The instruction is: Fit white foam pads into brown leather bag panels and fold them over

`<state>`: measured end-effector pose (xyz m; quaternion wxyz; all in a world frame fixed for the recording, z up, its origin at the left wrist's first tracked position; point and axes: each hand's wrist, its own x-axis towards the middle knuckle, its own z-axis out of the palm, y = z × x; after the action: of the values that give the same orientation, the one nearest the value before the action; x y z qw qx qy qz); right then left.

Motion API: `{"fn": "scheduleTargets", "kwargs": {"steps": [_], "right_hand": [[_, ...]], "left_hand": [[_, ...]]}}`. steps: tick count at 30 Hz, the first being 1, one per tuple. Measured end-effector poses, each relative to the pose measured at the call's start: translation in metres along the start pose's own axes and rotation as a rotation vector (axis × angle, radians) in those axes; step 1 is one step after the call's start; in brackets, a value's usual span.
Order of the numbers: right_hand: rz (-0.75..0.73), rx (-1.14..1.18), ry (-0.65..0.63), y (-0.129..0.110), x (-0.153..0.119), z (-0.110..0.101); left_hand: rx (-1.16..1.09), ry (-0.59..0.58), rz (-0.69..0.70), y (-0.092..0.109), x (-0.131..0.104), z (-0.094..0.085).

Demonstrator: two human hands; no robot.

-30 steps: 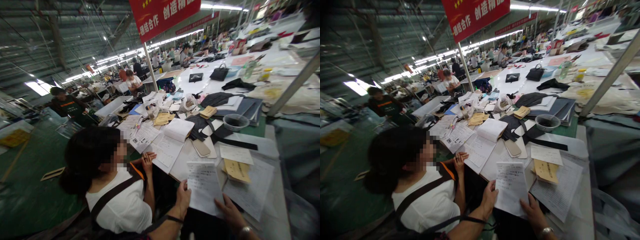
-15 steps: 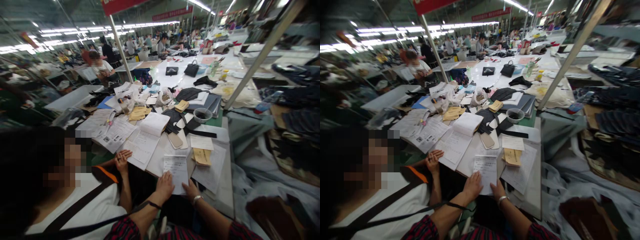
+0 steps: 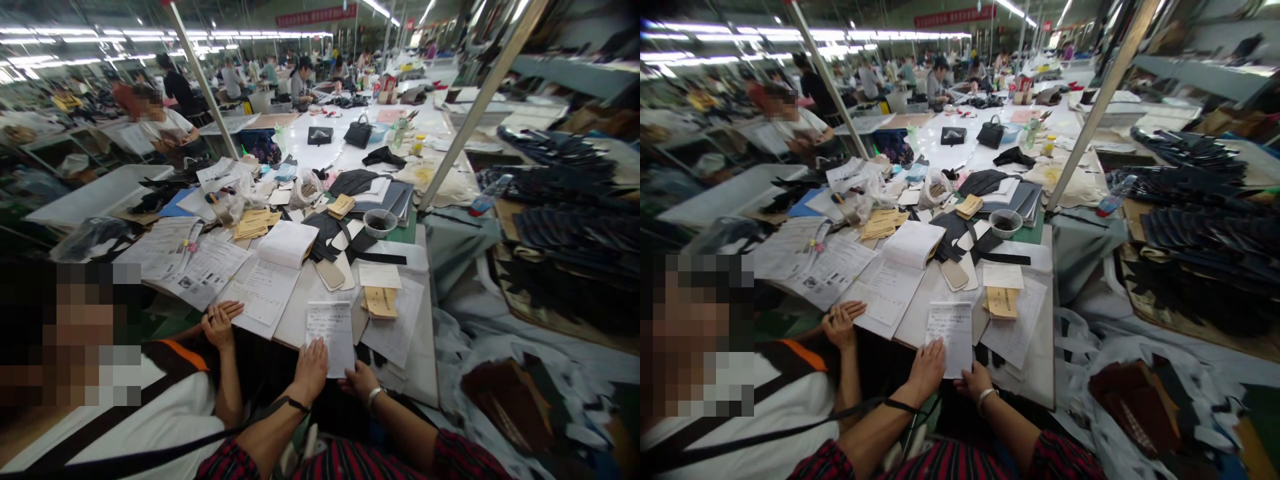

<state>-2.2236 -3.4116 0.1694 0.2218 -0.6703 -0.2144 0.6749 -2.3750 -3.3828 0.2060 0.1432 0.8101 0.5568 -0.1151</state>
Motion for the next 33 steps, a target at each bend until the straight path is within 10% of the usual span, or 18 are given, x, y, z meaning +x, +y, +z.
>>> {"fn": "scheduleTargets", "kwargs": {"steps": [26,33], "right_hand": [[-0.365,-1.142,0.075,-0.011,-0.019,-0.038],[-0.714,-1.280,0.031,-0.024,-0.035,-0.028]], "left_hand": [[-0.049,0.025,-0.056,0.007,-0.004,0.000],[0.032,0.005,-0.116,0.013,0.019,-0.011]]}}
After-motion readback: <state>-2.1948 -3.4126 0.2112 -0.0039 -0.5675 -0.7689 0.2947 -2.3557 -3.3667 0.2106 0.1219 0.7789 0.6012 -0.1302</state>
